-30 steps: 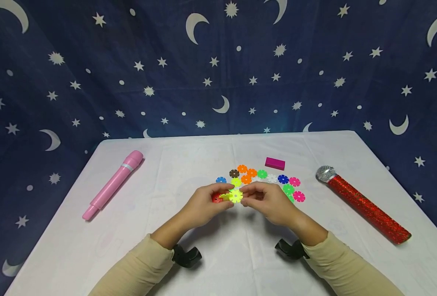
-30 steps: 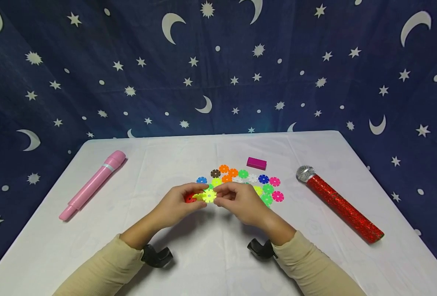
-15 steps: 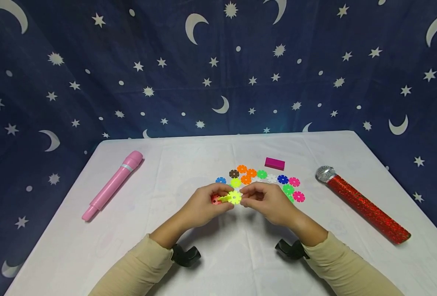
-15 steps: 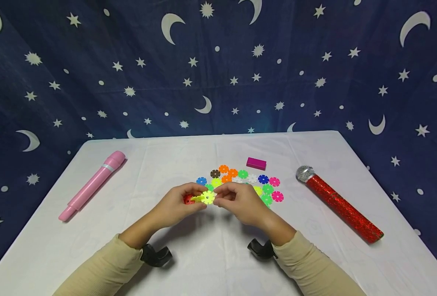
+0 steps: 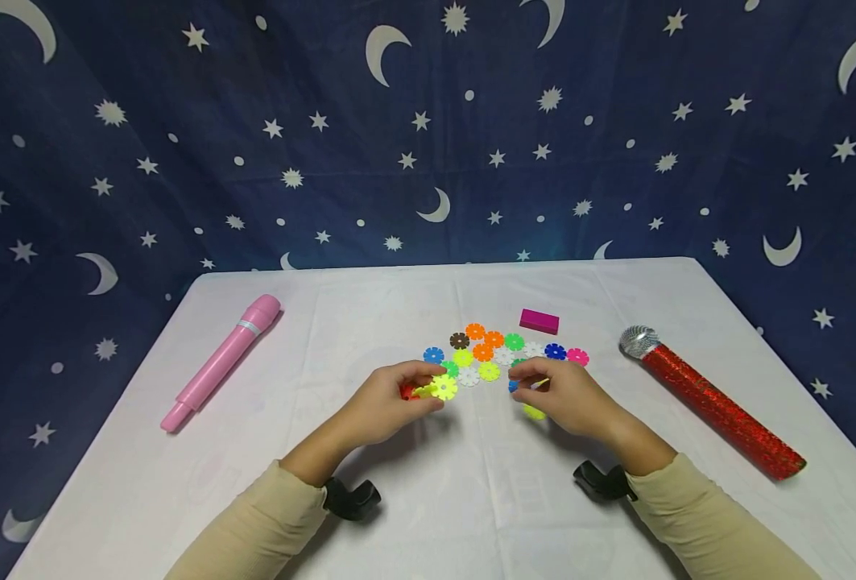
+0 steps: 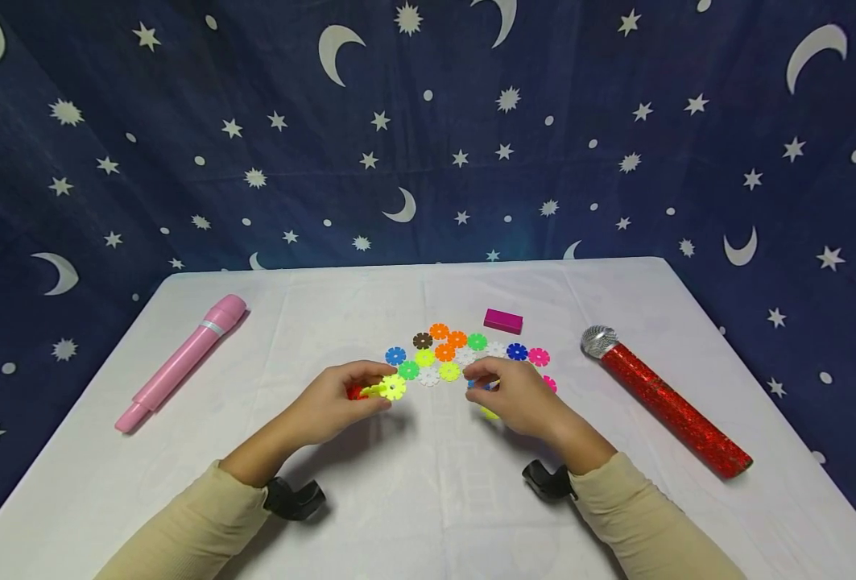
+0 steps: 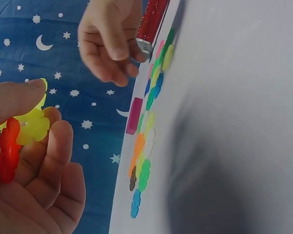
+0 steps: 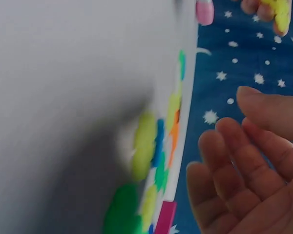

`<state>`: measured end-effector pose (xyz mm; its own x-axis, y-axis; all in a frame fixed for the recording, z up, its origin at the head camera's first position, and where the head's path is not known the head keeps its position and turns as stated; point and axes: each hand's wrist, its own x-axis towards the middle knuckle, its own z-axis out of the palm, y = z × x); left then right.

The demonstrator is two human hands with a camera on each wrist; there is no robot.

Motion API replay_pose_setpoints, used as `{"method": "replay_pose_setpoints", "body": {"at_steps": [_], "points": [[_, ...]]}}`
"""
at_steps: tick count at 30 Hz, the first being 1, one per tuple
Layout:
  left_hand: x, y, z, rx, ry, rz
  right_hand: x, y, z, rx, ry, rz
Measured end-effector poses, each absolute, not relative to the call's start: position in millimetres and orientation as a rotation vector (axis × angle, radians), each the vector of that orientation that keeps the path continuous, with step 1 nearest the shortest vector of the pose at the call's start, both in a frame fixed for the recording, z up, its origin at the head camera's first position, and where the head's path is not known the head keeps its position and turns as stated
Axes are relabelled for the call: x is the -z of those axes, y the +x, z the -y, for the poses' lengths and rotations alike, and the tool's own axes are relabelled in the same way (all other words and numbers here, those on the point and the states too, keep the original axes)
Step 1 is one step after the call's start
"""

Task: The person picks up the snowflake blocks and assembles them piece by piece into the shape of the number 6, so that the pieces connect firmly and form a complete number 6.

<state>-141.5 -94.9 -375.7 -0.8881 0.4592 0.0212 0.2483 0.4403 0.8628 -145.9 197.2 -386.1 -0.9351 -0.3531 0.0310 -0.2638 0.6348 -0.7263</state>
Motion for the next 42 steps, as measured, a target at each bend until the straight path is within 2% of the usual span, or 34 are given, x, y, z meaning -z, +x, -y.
{"method": "replay_pose_setpoints", "body": {"at_steps": [11,42], "points": [[376.3,-141.1,95.6,-1.403,0.625,-2.479,394.4,-154.8,-199.4,0.856,-0.401,-2.815],[375.6,-141.7,91.8,-1.375,0.633,-2.462,398.9,-160.1,-186.4,0.692,-0.589,-2.798]]}}
